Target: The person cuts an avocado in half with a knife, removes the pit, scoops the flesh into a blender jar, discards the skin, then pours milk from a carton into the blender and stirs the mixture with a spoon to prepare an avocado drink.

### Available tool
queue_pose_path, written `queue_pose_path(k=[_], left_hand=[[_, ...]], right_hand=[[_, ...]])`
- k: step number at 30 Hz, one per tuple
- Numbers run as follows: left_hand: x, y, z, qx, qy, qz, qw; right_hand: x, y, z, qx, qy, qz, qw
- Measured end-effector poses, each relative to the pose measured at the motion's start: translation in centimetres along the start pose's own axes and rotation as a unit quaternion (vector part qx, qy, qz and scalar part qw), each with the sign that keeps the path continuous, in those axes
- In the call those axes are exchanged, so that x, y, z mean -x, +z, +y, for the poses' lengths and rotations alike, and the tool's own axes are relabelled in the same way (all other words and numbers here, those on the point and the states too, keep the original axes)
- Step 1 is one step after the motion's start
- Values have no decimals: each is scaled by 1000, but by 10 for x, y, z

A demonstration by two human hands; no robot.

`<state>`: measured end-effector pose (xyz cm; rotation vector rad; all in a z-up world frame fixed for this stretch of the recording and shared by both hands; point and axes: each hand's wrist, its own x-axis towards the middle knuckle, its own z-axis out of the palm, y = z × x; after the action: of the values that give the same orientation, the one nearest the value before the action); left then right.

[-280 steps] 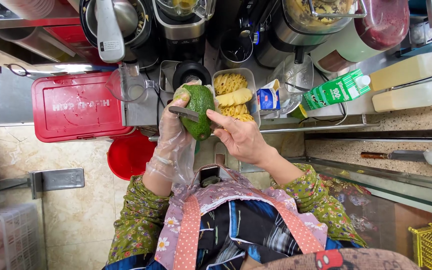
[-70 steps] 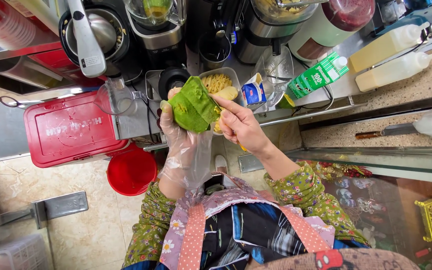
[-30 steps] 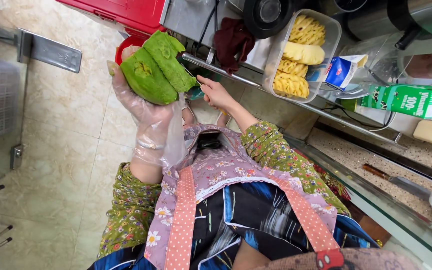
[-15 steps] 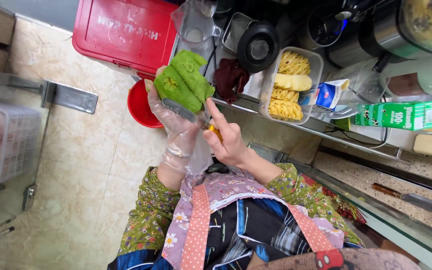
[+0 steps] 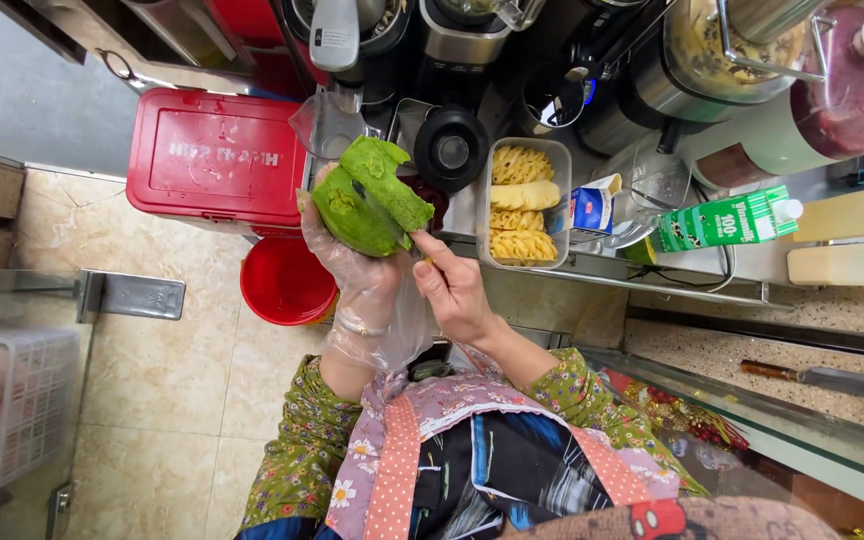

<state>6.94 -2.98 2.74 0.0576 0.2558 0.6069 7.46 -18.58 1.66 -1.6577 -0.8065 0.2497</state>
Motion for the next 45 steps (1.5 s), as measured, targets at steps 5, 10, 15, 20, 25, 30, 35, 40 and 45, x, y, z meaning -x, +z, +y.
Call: queue_pose_path(k=[5, 10, 15, 20, 25, 30, 35, 40, 45], left_hand=[[-3, -1, -14, 25, -32, -24, 999], [-9, -16, -31, -1, -33, -37, 999], [-4, -11, -38, -53, -63, -120, 989], [-2, 3, -42, -20, -76, -138, 987], [-3, 18, -44, -6, -80, -153, 985], [4, 38, -43, -92, -100, -159, 978], [9, 17, -56, -176, -61, -171, 967], [11, 5, -63, -249, -12, -164, 955], [13, 14, -67, -137, -78, -132, 979]], right_hand=[[-6, -27, -9, -328, 187, -48, 925], [-11, -53, 5, -337, 202, -109, 913], [-20, -64, -8, -224, 151, -103, 957], [-7, -60, 8, -225, 136, -41, 964], [-25, -69, -30, -360, 200, 0, 911], [-17, -87, -6, -335, 198, -21, 921], [-20, -99, -6, -217, 190, -68, 955], [-19, -102, -20, -294, 291, -103, 905], [-24, -101, -38, -391, 304, -99, 863]])
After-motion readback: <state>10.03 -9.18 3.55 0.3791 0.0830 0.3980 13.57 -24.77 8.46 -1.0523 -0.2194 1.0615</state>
